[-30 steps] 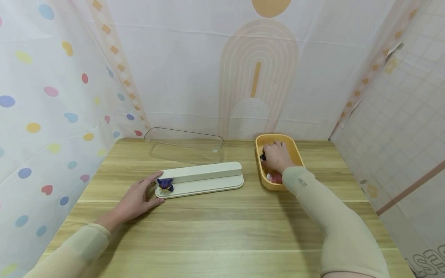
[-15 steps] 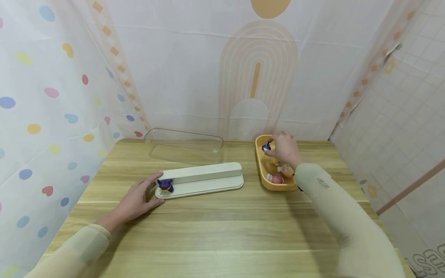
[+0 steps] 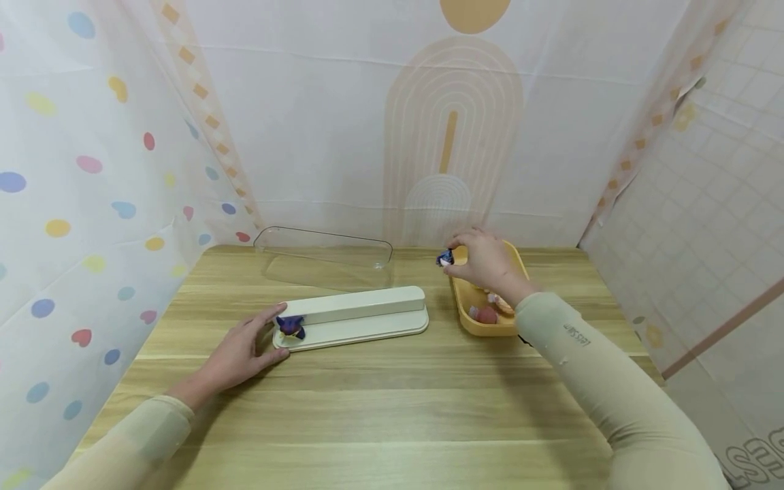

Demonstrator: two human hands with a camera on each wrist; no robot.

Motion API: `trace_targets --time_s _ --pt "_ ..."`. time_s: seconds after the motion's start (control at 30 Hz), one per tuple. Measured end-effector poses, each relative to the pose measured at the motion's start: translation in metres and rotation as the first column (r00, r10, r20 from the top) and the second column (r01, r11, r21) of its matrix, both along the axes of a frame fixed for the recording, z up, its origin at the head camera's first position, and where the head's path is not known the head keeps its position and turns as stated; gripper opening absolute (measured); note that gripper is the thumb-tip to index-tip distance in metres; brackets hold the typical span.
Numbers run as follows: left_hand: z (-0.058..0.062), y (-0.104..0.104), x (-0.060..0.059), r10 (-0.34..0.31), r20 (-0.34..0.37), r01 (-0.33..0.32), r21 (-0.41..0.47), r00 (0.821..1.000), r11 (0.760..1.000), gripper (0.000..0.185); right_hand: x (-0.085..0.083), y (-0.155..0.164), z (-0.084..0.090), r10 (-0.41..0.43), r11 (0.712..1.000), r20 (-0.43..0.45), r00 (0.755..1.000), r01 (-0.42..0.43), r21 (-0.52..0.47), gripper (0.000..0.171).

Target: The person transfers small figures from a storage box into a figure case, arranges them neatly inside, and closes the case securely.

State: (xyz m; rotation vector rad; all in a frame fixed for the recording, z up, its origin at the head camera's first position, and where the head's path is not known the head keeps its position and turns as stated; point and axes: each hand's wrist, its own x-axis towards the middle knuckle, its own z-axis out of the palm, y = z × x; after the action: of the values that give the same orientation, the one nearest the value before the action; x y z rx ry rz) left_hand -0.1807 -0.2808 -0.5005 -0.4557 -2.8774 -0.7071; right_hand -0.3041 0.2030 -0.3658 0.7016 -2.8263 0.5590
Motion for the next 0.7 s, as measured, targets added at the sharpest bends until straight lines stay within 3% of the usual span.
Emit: trace_targets --time_s 0.4,0.7 --pt "-0.001 0.000 0.002 -0.007 -0.014 0.007 0.005 1.000 1.000 0.092 0.014 -0.052 -0.003 0.133 0.990 -0.038 0.990 -0.134 -0.036 0.042" --pt "0.000 0.000 0.002 -0.003 -0.003 0.003 0.005 1.000 1.000 0.092 0.022 -0.089 -0.007 0.220 0.975 -0.037 0.975 -0.221 -0.005 0.040"
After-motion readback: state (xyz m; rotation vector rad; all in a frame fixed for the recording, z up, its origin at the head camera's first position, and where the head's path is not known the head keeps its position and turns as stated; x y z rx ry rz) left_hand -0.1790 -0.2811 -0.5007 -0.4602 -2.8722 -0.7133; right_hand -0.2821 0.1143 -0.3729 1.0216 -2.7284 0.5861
